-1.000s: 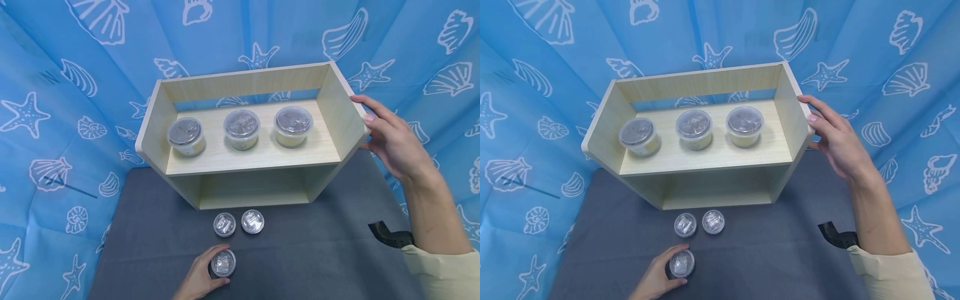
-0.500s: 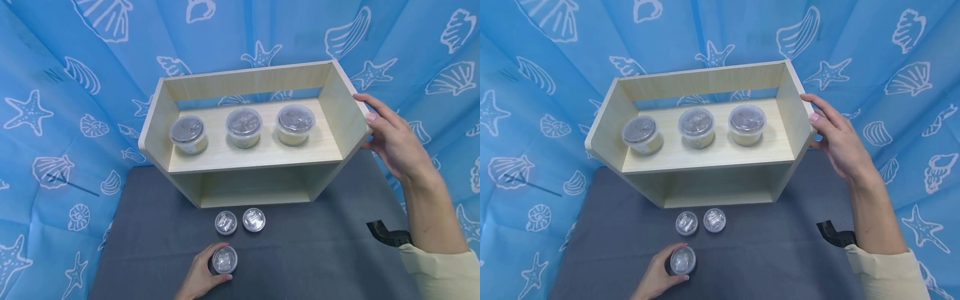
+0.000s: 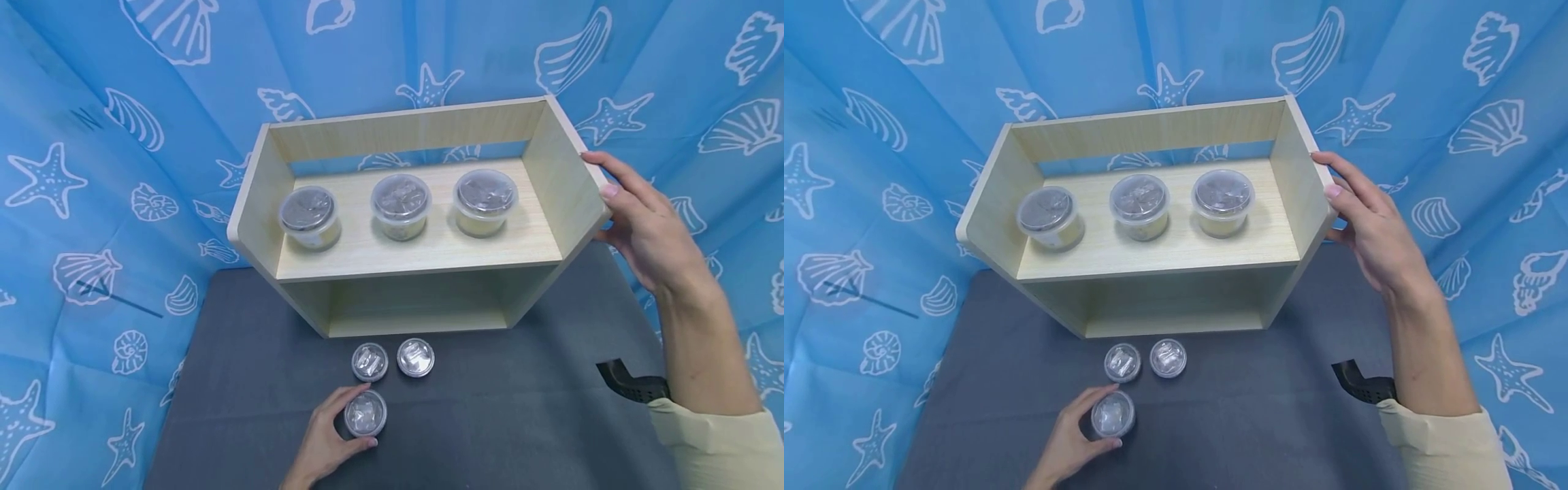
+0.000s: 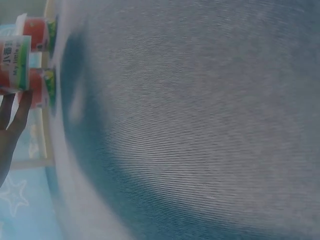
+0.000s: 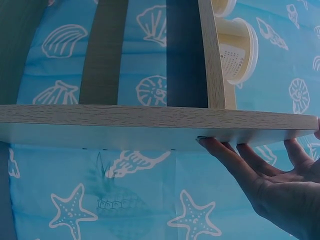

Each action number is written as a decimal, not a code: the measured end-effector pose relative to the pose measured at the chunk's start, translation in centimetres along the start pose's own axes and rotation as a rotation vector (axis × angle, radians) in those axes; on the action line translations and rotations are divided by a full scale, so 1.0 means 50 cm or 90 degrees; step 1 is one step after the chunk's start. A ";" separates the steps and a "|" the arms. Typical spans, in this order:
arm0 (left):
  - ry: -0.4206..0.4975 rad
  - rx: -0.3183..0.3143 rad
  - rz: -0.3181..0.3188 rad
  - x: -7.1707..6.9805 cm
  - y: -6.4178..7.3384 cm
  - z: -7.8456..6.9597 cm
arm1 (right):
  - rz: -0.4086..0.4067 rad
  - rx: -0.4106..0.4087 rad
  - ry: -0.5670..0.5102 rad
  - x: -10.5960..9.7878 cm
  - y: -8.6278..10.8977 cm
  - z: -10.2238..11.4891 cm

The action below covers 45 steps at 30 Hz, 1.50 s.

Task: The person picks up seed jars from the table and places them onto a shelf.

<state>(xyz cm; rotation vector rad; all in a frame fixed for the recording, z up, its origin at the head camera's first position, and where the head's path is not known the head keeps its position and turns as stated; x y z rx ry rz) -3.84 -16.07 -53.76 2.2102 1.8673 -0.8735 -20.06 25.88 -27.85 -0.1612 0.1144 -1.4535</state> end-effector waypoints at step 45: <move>0.109 -0.040 -0.196 -0.090 -0.140 -0.079 | -0.038 -0.011 0.003 0.000 0.001 -0.004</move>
Point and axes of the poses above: each hand's wrist, its own y-axis away from the middle knuckle, its own x-axis out of the palm, z = x × y, the point moved 6 cm from there along -y, towards the middle knuckle, and after that the axes turned 5 degrees about -z, right-handed, at the moved point
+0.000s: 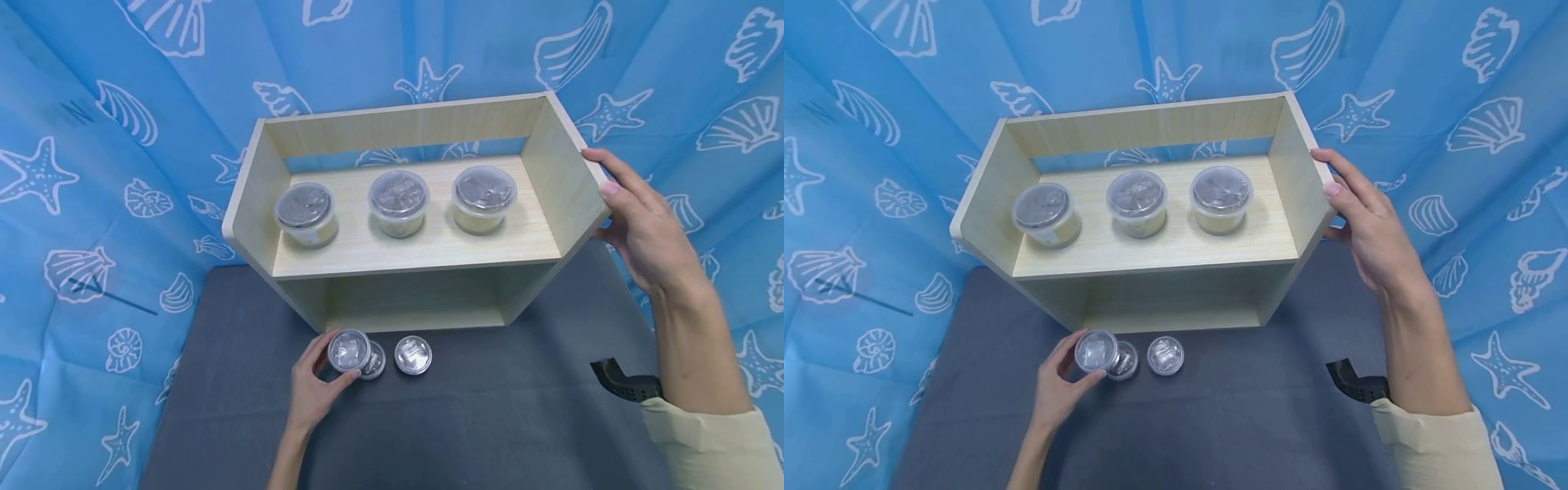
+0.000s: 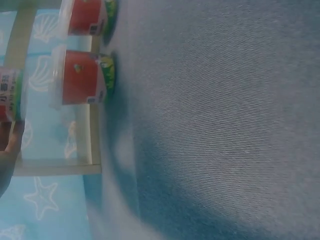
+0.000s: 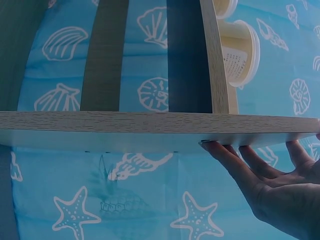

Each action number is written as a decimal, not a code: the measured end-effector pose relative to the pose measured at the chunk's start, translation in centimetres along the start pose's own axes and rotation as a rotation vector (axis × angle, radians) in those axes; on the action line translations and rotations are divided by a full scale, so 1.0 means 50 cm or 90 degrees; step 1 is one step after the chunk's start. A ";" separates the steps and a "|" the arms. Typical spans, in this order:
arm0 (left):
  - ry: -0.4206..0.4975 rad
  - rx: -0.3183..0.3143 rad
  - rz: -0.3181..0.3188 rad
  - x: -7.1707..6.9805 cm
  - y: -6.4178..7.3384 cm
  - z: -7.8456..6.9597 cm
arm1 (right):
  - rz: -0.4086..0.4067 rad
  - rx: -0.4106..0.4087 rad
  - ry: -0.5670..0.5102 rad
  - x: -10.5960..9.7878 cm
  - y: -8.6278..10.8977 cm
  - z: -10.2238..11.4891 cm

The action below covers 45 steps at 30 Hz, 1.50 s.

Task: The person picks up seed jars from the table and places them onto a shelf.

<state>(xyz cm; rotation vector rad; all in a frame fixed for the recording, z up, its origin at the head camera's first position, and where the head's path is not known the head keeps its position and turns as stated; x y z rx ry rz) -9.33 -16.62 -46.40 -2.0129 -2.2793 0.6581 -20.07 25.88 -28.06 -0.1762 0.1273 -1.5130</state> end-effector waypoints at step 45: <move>0.062 -0.111 -0.134 0.060 -0.068 0.128 | -0.007 0.003 0.015 0.002 0.002 0.001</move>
Point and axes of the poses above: each hand's wrist, its own y-axis away from the middle knuckle, its own x-axis out of the palm, z = x × y, the point moved 6 cm from there along -y, towards the middle knuckle, and after that the axes turned 5 degrees about -z, right-handed, at the moved point
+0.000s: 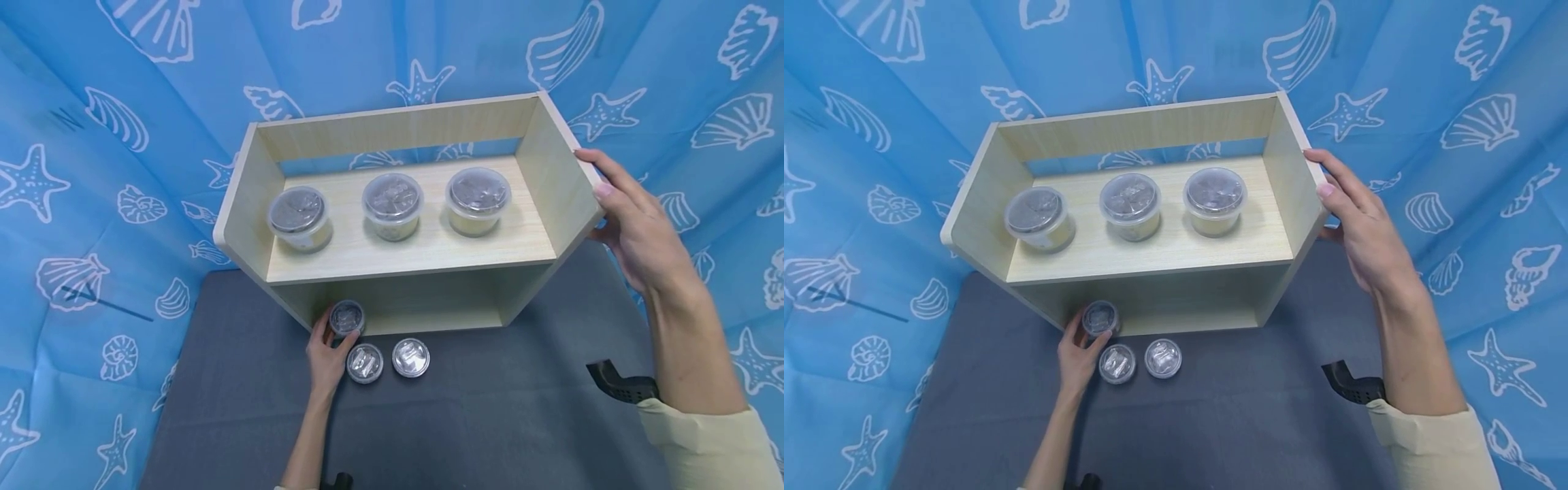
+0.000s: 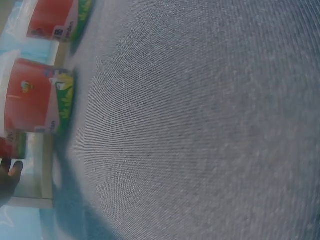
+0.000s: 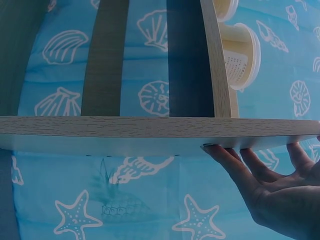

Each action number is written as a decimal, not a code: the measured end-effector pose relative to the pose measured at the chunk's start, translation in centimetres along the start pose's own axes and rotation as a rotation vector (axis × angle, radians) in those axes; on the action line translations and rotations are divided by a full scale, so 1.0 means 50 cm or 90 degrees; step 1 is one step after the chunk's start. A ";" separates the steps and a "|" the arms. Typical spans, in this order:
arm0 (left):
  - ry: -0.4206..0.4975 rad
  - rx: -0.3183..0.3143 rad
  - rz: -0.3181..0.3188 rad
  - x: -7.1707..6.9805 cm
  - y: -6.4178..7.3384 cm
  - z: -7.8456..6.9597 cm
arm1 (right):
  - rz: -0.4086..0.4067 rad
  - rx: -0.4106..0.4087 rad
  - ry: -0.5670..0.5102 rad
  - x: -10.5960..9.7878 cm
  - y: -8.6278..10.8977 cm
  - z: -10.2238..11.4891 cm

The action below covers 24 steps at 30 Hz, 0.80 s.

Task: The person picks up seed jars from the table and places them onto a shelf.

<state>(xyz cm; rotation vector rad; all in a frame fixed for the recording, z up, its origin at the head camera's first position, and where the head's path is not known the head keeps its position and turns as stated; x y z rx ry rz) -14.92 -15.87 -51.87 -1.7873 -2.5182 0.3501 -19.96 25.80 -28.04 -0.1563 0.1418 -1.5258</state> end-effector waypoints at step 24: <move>0.017 -0.028 0.002 0.005 0.000 0.040 | -0.014 0.007 0.034 0.002 0.003 -0.002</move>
Point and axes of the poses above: each hand's wrist, its own y-axis away from the middle knuckle, its own x-axis out of the palm, z = x × y, the point moved 6 cm from there along -y, towards the middle knuckle, and after that the axes turned 5 degrees about -z, right-handed, at the moved point
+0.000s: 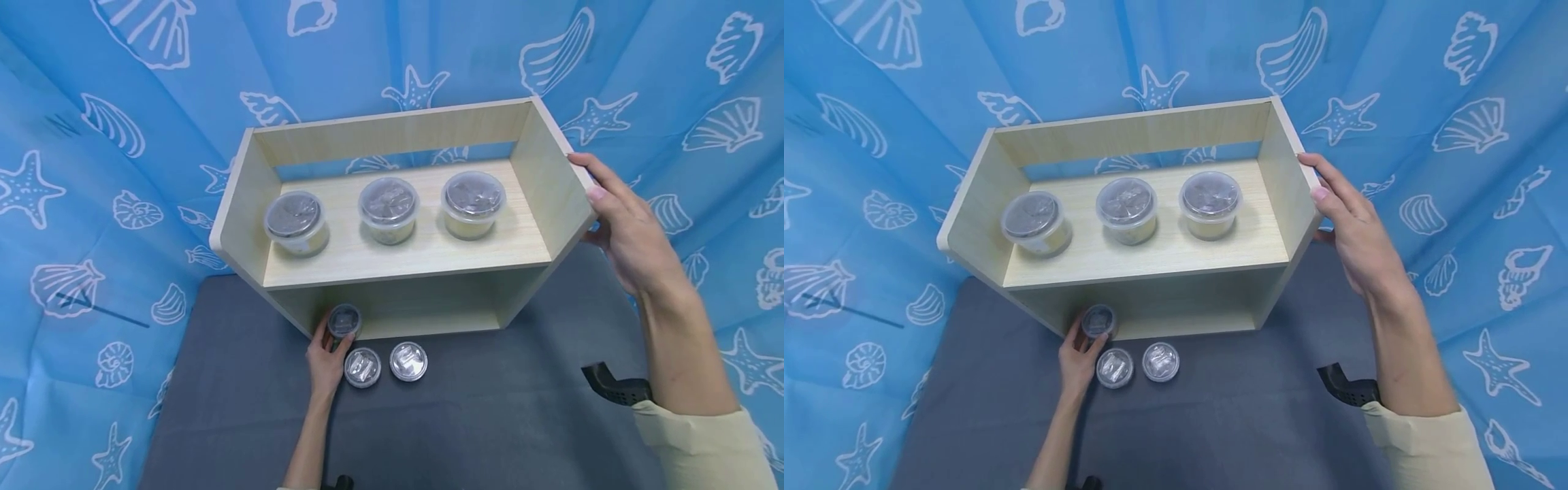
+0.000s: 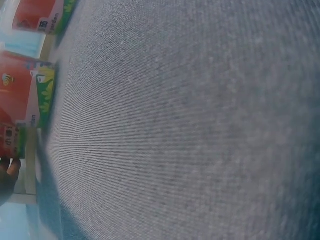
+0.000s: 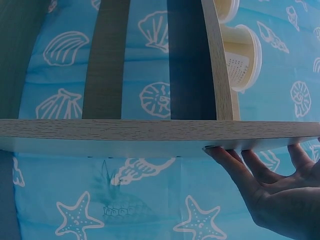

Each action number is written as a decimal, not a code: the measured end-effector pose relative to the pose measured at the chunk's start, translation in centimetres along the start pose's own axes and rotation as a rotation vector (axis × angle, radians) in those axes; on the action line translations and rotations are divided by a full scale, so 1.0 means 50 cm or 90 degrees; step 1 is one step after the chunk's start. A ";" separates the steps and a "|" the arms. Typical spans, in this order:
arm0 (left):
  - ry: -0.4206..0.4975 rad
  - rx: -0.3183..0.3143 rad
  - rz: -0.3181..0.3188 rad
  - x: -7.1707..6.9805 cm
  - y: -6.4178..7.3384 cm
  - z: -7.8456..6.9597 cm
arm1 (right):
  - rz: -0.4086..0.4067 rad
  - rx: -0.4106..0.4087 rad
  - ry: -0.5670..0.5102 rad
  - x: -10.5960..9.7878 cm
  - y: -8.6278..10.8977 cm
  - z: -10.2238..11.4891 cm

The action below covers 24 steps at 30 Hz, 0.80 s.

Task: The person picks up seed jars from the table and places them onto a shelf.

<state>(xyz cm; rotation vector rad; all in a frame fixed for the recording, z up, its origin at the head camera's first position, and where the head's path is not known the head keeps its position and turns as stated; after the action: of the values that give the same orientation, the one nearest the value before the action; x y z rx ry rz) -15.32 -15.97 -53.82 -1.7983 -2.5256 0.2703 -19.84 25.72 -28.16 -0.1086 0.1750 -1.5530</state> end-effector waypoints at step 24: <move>0.098 -0.035 -0.020 -0.032 0.050 0.065 | -0.009 0.009 0.032 0.002 0.003 0.000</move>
<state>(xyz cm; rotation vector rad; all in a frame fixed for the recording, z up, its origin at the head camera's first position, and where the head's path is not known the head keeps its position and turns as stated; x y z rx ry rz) -12.87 -17.09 -57.31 -1.7234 -2.4745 0.0601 -19.72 25.60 -28.21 -0.0606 0.2031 -1.5717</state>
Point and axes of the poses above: each hand's wrist, its own y-axis away from the middle knuckle, its own x-axis out of the palm, z = x × y, the point moved 6 cm from there along -y, towards the middle knuckle, and after that the axes turned 5 degrees about -z, right-handed, at the moved point
